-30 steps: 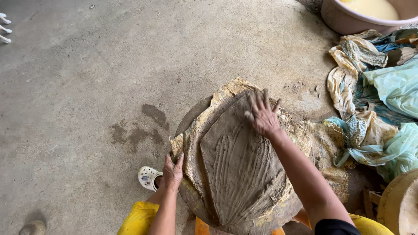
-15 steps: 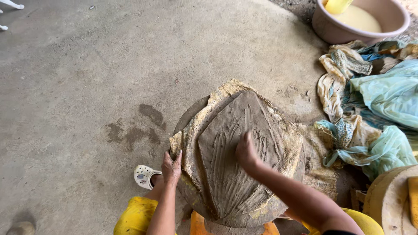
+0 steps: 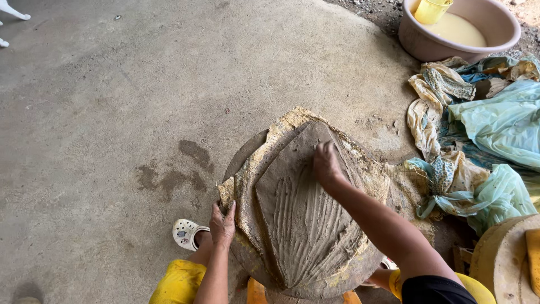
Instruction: The person shapes a piece of clay by hand, smoothing the edges and flattening a central mass on a wooden board.
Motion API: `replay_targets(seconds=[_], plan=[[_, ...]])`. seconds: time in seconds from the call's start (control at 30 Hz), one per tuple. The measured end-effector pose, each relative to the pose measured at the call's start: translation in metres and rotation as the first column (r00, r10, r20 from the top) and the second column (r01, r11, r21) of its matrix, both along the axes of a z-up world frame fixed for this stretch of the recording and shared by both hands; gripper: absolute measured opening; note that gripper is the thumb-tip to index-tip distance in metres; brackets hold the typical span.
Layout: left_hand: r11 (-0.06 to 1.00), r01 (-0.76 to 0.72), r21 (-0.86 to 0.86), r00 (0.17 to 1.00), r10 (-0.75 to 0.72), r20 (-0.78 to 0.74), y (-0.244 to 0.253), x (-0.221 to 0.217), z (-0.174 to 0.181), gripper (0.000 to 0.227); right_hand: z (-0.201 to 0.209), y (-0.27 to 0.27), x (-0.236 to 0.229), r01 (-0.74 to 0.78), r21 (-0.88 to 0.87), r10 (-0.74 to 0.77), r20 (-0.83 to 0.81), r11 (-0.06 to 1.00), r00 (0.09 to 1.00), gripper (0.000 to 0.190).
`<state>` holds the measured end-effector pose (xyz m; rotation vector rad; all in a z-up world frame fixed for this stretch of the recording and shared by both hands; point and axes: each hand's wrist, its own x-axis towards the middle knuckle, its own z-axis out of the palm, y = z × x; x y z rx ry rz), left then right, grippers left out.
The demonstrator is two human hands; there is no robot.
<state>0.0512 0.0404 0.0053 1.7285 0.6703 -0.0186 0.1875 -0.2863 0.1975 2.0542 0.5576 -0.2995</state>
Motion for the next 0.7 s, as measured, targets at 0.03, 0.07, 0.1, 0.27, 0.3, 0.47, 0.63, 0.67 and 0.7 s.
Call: replay_targets(seconds=[0.03, 0.07, 0.1, 0.27, 0.3, 0.47, 0.63, 0.67, 0.7], plan=[[0.974, -0.084, -0.21, 0.994, 0.096, 0.052, 0.0, 0.002, -0.003, 0.079, -0.007, 0.001, -0.013, -0.026, -0.046, 0.026, -0.014, 0.999, 1.0, 0.07], [0.898, -0.152, -0.413, 0.976, 0.202, 0.08, 0.001, 0.001, -0.009, 0.083, -0.01, 0.001, -0.028, 0.006, -0.064, -0.01, -0.072, 0.998, 0.997, 0.066], [0.989, -0.093, -0.115, 0.993, 0.101, 0.063, 0.002, -0.002, -0.016, 0.082, -0.007, 0.004, -0.043, 0.034, -0.084, -0.045, -0.126, 0.996, 0.991, 0.061], [0.769, -0.078, -0.634, 0.929, 0.287, 0.234, 0.006, 0.0, -0.037, 0.078, 0.031, 0.025, -0.157, -0.053, -0.146, -0.004, -0.365, 0.988, 0.931, 0.069], [0.905, -0.081, -0.418, 0.958, 0.187, 0.219, 0.005, -0.002, -0.035, 0.079, 0.035, 0.028, -0.184, -0.127, -0.125, 0.068, -0.397, 0.984, 0.915, 0.064], [0.976, -0.005, 0.218, 1.0, 0.001, 0.018, -0.003, -0.006, 0.007, 0.082, 0.028, 0.011, -0.152, -0.198, -0.008, 0.182, -0.352, 0.98, 0.918, 0.013], [0.959, 0.015, 0.282, 0.999, -0.002, -0.047, -0.009, -0.013, 0.024, 0.085, 0.017, -0.016, -0.01, 0.091, 0.053, -0.089, -0.044, 0.994, 0.995, 0.091], [0.943, 0.012, 0.334, 1.0, -0.015, 0.006, -0.007, -0.011, 0.019, 0.085, 0.005, -0.02, -0.01, 0.04, -0.023, -0.04, 0.001, 0.999, 0.999, 0.088], [0.93, 0.026, 0.365, 1.0, -0.022, -0.014, -0.004, -0.006, 0.011, 0.086, -0.007, -0.021, -0.014, -0.009, -0.1, 0.013, 0.044, 0.995, 0.999, 0.084]])
